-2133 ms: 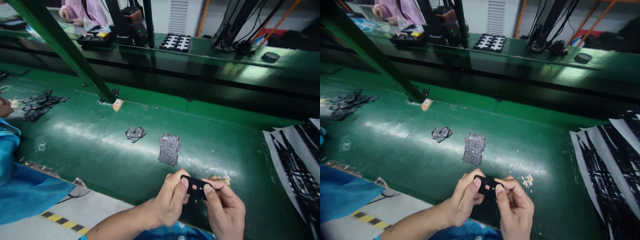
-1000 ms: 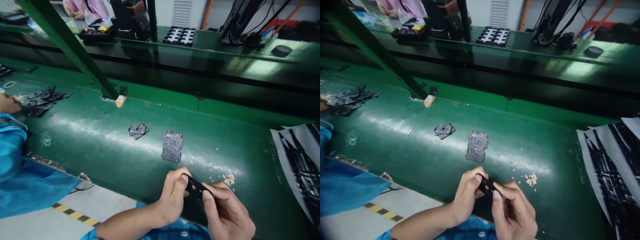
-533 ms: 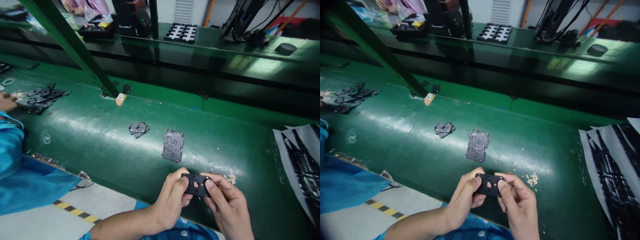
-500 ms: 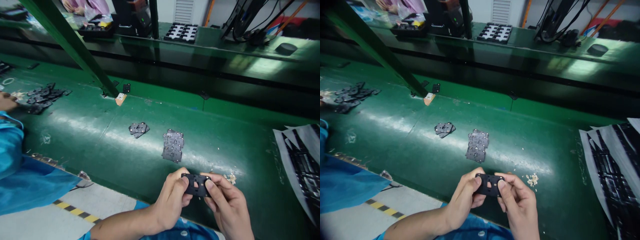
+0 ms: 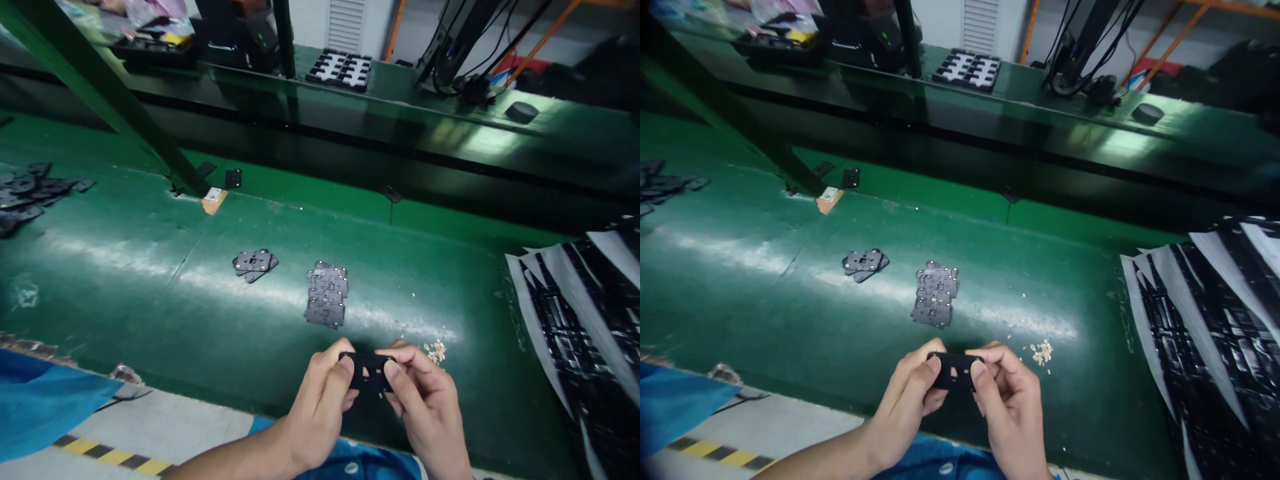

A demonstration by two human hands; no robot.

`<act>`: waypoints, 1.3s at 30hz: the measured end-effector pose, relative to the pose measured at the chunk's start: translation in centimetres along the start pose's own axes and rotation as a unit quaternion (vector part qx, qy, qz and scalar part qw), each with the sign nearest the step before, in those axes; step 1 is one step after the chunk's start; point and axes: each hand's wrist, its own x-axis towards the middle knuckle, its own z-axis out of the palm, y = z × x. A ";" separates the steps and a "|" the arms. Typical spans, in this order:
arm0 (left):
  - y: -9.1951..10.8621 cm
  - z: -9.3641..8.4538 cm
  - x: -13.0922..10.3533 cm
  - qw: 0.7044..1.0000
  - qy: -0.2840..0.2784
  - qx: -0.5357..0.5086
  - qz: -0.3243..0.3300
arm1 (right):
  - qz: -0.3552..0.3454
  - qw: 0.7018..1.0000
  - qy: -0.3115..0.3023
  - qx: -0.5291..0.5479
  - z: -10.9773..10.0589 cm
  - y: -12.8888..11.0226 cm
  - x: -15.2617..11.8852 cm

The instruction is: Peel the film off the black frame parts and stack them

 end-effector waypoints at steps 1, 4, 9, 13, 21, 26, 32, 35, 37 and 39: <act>0.0 -0.1 0.0 0.999 0.001 0.032 0.014 | -0.006 1.000 0.006 -0.001 0.1 0.0 0.1; 0.1 -0.4 -0.1 0.984 0.011 0.160 0.076 | -0.033 0.999 0.028 -0.013 0.6 0.0 0.4; 0.9 -2.4 -0.2 0.959 0.005 0.263 0.105 | -0.038 0.997 0.004 -0.074 0.7 1.0 1.0; 1.9 -5.1 0.4 0.937 0.007 0.338 0.083 | -0.072 0.974 -0.047 -0.208 -0.6 1.4 2.3; 3.5 -8.1 3.3 0.763 0.093 0.626 0.130 | -0.206 0.910 -0.020 -0.360 -2.5 -2.4 6.4; 4.1 -8.6 4.0 0.720 0.094 0.662 0.184 | -0.209 0.870 0.011 -0.447 -5.2 -5.1 11.9; 5.5 -7.7 7.1 0.734 -0.005 0.656 0.176 | -0.115 0.819 0.144 -0.544 -9.2 -7.3 25.6; 5.0 -7.6 8.1 0.736 -0.027 0.663 0.135 | -0.090 0.795 0.190 -0.569 -10.5 -7.9 31.3; 3.9 -8.2 8.7 0.732 -0.021 0.669 0.131 | -0.077 0.789 0.188 -0.580 -10.9 -7.9 34.0; 2.5 -9.3 9.6 0.722 -0.016 0.677 0.143 | -0.070 0.786 0.173 -0.589 -11.0 -7.6 35.9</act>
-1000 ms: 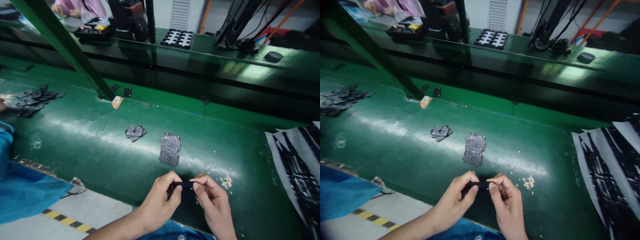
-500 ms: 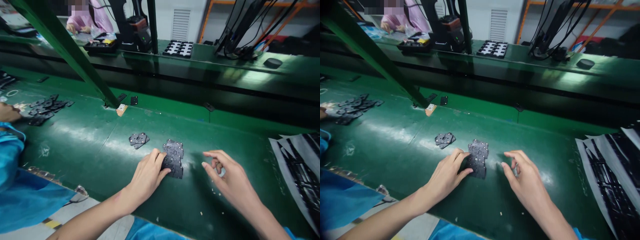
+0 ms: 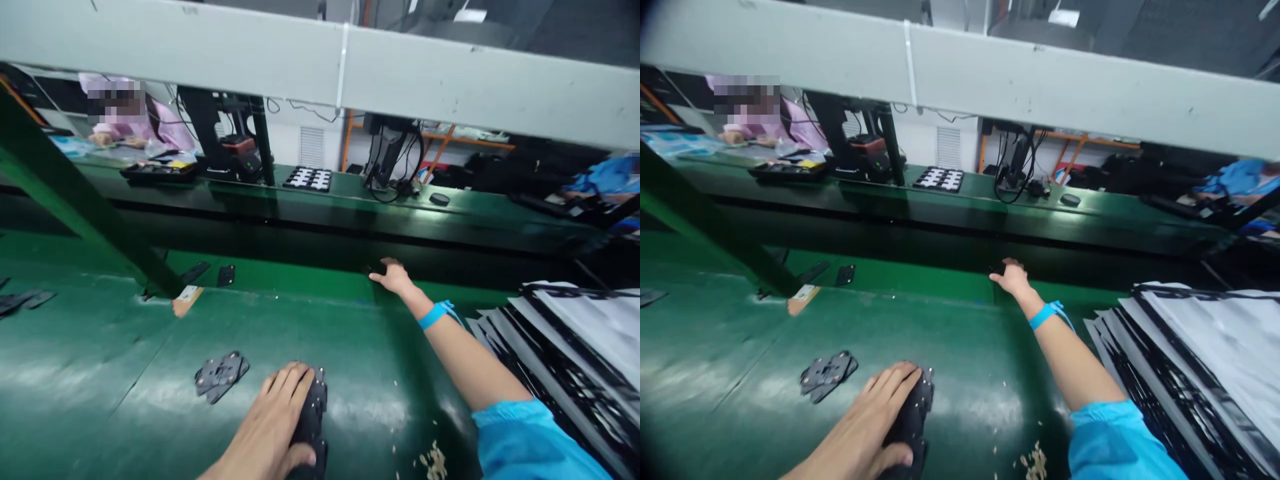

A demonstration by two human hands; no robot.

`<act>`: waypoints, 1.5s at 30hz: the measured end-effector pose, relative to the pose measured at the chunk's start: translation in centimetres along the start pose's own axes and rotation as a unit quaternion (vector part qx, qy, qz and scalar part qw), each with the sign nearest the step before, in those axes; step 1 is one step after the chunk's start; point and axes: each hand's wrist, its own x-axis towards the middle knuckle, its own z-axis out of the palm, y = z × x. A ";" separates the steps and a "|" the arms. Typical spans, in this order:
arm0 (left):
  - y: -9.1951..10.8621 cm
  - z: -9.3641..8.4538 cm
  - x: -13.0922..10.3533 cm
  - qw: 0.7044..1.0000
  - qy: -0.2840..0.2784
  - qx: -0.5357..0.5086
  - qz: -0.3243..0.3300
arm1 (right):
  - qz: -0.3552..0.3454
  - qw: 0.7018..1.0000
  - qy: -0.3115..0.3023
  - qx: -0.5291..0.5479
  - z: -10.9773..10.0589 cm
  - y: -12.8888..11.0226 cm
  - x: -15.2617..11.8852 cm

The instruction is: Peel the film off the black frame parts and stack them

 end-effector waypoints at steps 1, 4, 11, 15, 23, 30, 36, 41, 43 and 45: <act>-0.8 0.7 0.3 1.000 0.003 0.008 0.010 | -0.004 1.000 -0.009 -0.003 0.5 -0.1 0.6; -2.9 2.2 1.3 0.998 0.007 0.024 0.059 | -0.017 0.999 -0.039 -0.004 1.4 -0.2 1.5; -3.7 1.8 0.9 0.987 0.056 0.033 0.146 | -0.079 0.994 -0.065 0.037 -0.2 -0.4 0.4; -2.2 0.1 -0.8 0.986 0.112 -0.017 0.119 | -0.164 0.984 -0.014 0.070 -3.1 -1.0 -4.6; 6.2 -4.6 -2.0 0.825 0.009 -0.563 0.053 | -0.461 0.859 0.122 0.186 -9.1 -4.2 -24.8; 10.7 -3.9 -3.4 0.792 -0.008 -0.610 0.001 | -0.363 0.887 0.143 0.248 -9.1 -3.3 -33.6; 11.1 -3.5 -5.2 0.911 0.079 -0.401 0.053 | -0.177 0.883 0.064 0.429 -7.4 -2.5 -37.1; 11.7 -2.3 -5.7 0.876 0.010 -0.480 0.039 | -0.131 0.865 0.130 0.467 -5.0 -3.8 -38.0; 12.0 -2.0 -5.9 0.863 0.006 -0.504 0.030 | -0.135 0.861 0.142 0.469 -4.4 -3.9 -38.0; 12.2 -1.9 -6.1 0.863 0.023 -0.505 0.022 | -0.146 0.865 0.151 0.456 -4.2 -3.9 -38.0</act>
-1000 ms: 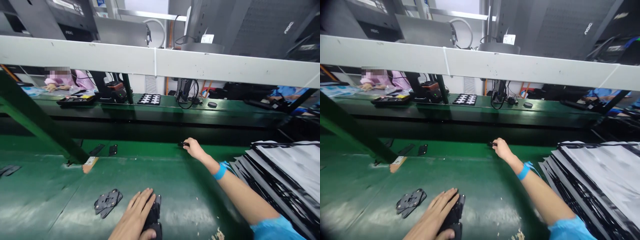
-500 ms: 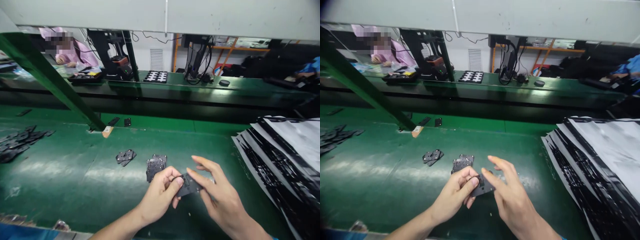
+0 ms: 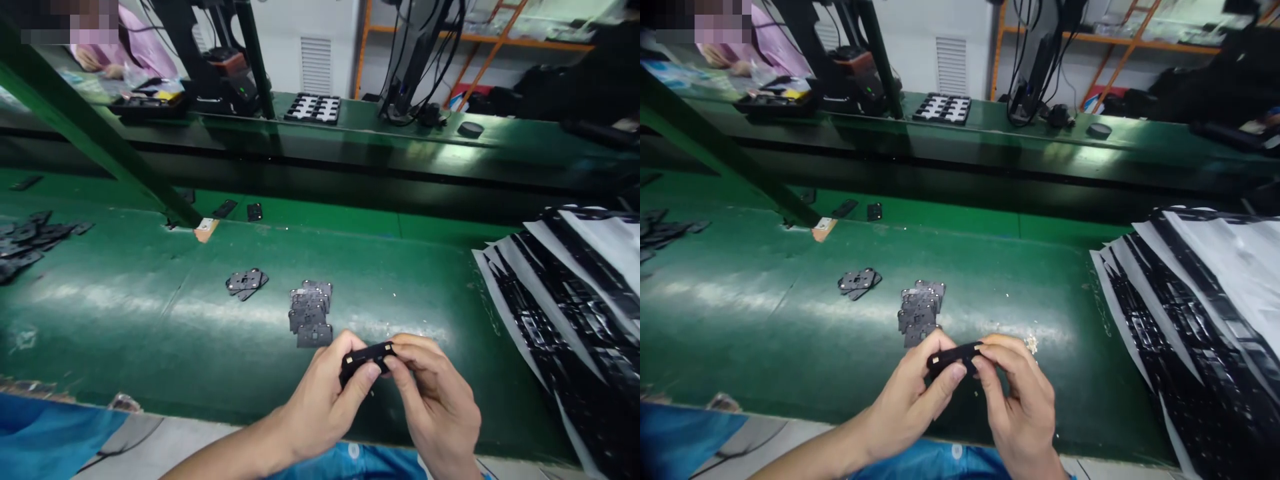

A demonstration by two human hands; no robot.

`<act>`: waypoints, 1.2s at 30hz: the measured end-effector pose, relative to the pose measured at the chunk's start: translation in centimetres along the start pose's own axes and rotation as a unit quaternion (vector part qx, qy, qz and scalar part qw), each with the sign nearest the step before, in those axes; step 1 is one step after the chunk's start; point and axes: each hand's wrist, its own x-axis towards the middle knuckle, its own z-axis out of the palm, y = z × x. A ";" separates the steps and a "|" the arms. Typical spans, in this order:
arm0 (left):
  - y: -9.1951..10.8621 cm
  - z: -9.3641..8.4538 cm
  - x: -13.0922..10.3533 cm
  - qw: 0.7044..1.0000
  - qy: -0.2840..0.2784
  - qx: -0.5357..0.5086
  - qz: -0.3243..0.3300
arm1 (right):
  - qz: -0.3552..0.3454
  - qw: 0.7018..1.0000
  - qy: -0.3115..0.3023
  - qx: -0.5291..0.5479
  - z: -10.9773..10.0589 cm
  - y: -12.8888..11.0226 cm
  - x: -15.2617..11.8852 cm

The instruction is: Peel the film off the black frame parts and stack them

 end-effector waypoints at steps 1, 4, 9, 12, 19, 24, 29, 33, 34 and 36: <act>0.1 0.1 0.0 1.000 0.006 0.000 0.002 | -0.011 1.000 -0.001 -0.013 -0.1 0.0 0.0; 0.3 0.2 0.0 1.000 0.007 -0.012 -0.007 | -0.044 0.998 0.000 -0.049 -0.2 0.0 -0.1; 0.1 0.3 0.1 0.999 0.020 -0.035 -0.019 | -0.069 0.996 -0.008 -0.064 0.2 0.0 -0.1; 0.0 0.4 0.0 0.999 0.020 -0.031 -0.020 | -0.074 0.995 -0.008 -0.070 0.3 0.1 -0.3; 0.2 0.4 -0.1 0.999 0.019 -0.036 -0.023 | -0.111 0.989 0.016 -0.099 0.5 0.1 -0.6; 0.2 0.4 -0.1 0.998 0.026 -0.055 -0.015 | -0.124 0.986 0.013 -0.111 0.8 -0.1 -0.4; 0.1 0.4 -0.2 0.998 0.027 -0.061 -0.016 | -0.121 0.986 0.023 -0.113 0.9 -0.4 -0.1; -0.2 0.3 -0.1 0.998 0.010 -0.068 -0.007 | -0.121 0.986 0.025 -0.109 1.2 -0.6 0.1; -0.3 0.3 -0.1 0.998 0.006 -0.069 -0.006 | -0.122 0.986 0.022 -0.107 1.2 -0.6 0.2; -0.4 0.3 0.0 0.998 0.003 -0.068 -0.007 | -0.121 0.987 0.019 -0.104 1.3 -0.6 0.3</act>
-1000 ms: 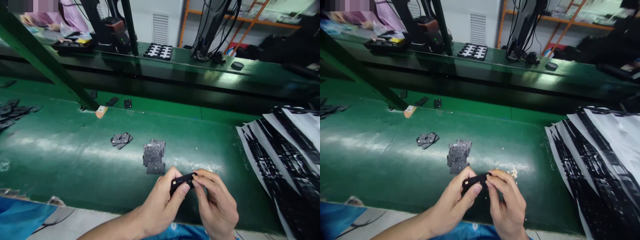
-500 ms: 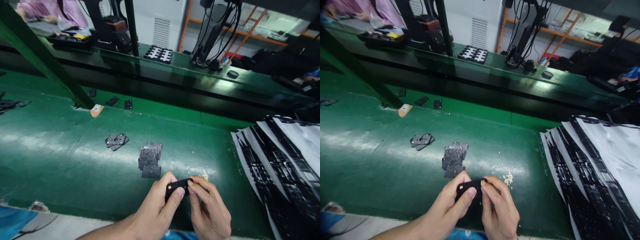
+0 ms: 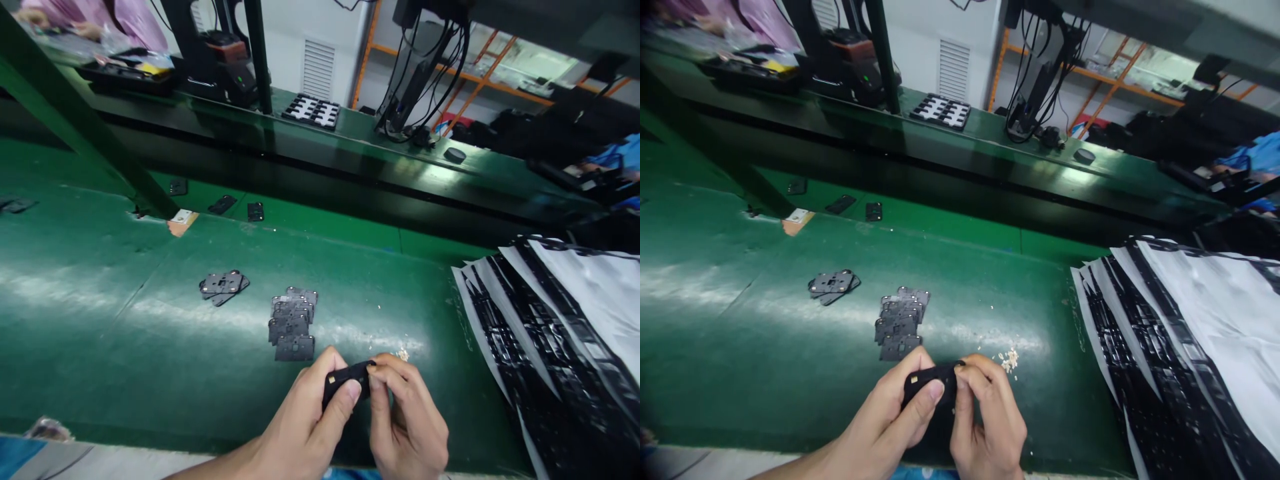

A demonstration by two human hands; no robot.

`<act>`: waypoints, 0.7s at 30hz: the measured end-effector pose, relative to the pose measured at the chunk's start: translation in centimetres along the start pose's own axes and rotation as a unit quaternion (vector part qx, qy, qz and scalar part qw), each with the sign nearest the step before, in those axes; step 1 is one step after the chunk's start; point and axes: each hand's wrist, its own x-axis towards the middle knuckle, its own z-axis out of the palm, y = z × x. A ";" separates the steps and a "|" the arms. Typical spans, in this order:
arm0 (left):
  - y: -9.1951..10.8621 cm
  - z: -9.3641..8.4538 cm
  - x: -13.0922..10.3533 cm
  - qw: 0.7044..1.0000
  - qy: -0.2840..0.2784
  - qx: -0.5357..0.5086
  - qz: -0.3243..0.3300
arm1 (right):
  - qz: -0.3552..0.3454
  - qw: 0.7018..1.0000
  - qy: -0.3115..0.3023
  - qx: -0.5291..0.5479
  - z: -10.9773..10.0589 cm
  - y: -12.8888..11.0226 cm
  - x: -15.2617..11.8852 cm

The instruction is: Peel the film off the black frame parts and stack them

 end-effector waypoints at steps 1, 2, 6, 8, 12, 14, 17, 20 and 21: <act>0.0 0.0 0.0 1.000 0.000 0.002 0.000 | 0.003 1.000 -0.003 0.002 0.0 0.0 0.0; -0.1 0.0 0.0 1.000 -0.001 0.002 -0.001 | 0.006 1.000 -0.007 0.004 0.0 0.0 0.1; -0.1 0.1 0.1 1.000 -0.003 -0.002 -0.006 | 0.019 0.999 -0.027 0.011 -0.1 0.1 0.0; -0.1 0.0 0.1 1.000 -0.004 -0.001 -0.009 | 0.027 0.999 -0.033 0.013 -0.1 0.1 -0.1; -0.1 -0.3 0.2 1.000 -0.011 -0.003 -0.017 | 0.064 0.996 -0.053 0.036 -0.8 0.2 -0.4; -0.1 -0.6 0.3 1.000 -0.014 -0.004 -0.025 | 0.094 0.992 -0.065 0.054 -1.6 0.5 -0.5; -0.1 -1.2 0.5 0.999 -0.017 0.016 -0.042 | 0.157 0.984 -0.046 0.072 -2.6 1.1 -0.6; 0.0 -1.8 0.9 0.998 -0.028 0.042 -0.039 | 0.221 0.969 -0.055 0.100 -2.6 1.6 -0.6; 0.1 -2.0 1.0 0.998 -0.034 0.043 -0.038 | 0.230 0.964 -0.067 0.112 -2.4 1.6 -0.7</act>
